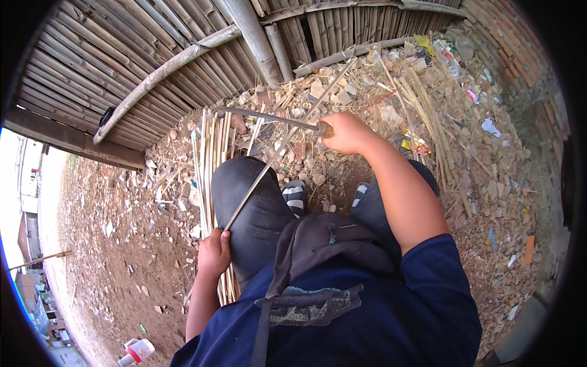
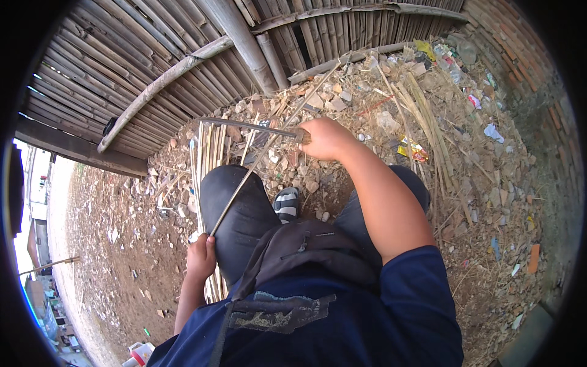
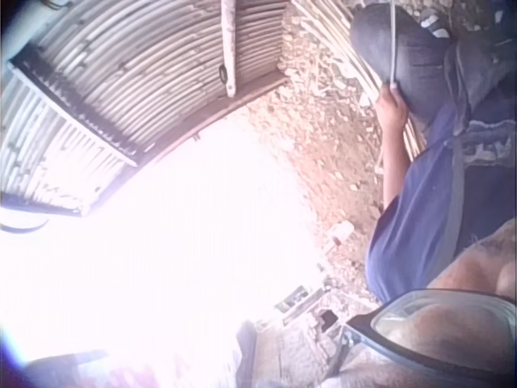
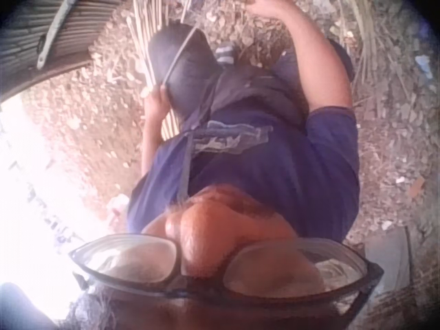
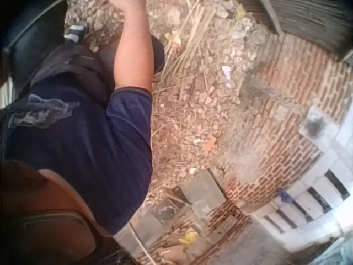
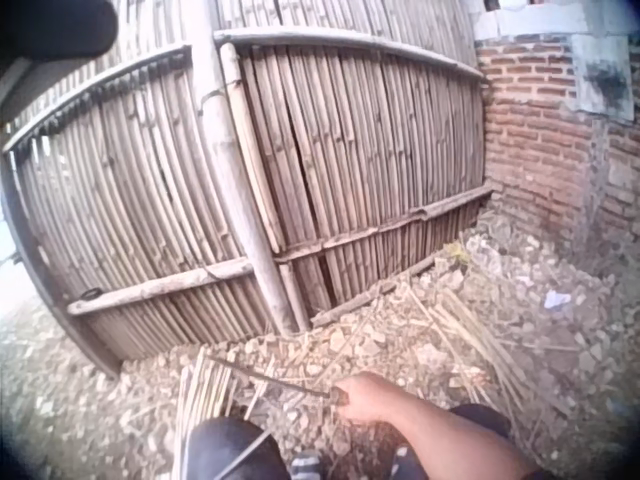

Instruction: The person whittles and peels strips of bamboo using a large knife, holding the bamboo pieces in one hand while shaving them with the other.

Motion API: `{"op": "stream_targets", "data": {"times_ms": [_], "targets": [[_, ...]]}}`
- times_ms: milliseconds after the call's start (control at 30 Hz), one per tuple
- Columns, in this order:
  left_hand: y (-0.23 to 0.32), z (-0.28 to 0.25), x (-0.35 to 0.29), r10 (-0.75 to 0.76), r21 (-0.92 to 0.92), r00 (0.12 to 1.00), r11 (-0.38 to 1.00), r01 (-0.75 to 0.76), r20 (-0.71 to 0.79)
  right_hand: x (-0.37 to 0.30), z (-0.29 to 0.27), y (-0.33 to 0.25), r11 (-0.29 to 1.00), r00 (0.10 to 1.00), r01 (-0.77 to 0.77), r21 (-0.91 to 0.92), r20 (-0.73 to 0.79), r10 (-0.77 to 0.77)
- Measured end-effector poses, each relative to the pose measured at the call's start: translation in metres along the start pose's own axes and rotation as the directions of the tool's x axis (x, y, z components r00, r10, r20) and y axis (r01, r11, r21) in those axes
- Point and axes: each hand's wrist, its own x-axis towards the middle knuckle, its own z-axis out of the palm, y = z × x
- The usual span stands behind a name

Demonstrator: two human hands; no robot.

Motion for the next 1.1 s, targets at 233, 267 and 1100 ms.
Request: {"op": "stream_targets", "data": {"times_ms": [233, 267, 1100], "targets": [[0.0, -0.008, -0.001, -0.004, -0.022, 1.0, 1.0, 0.005, 0.022, -0.009, 0.002, -0.05, 0.979, 0.994, 0.043, -0.198, 0.103, -0.023], [0.0, -0.007, -0.002, -0.003, -0.019, 1.0, 1.0, 0.003, 0.015, -0.007, 0.007, -0.051, 0.973, 0.991, 0.066, -0.221, 0.125, -0.039], [0.018, -0.004, 0.002, -0.077, 0.041, 0.997, 0.996, 0.078, -0.014, -0.003, 0.021, -0.053, 0.935, 0.979, 0.202, -0.29, 0.038, -0.2]]}}
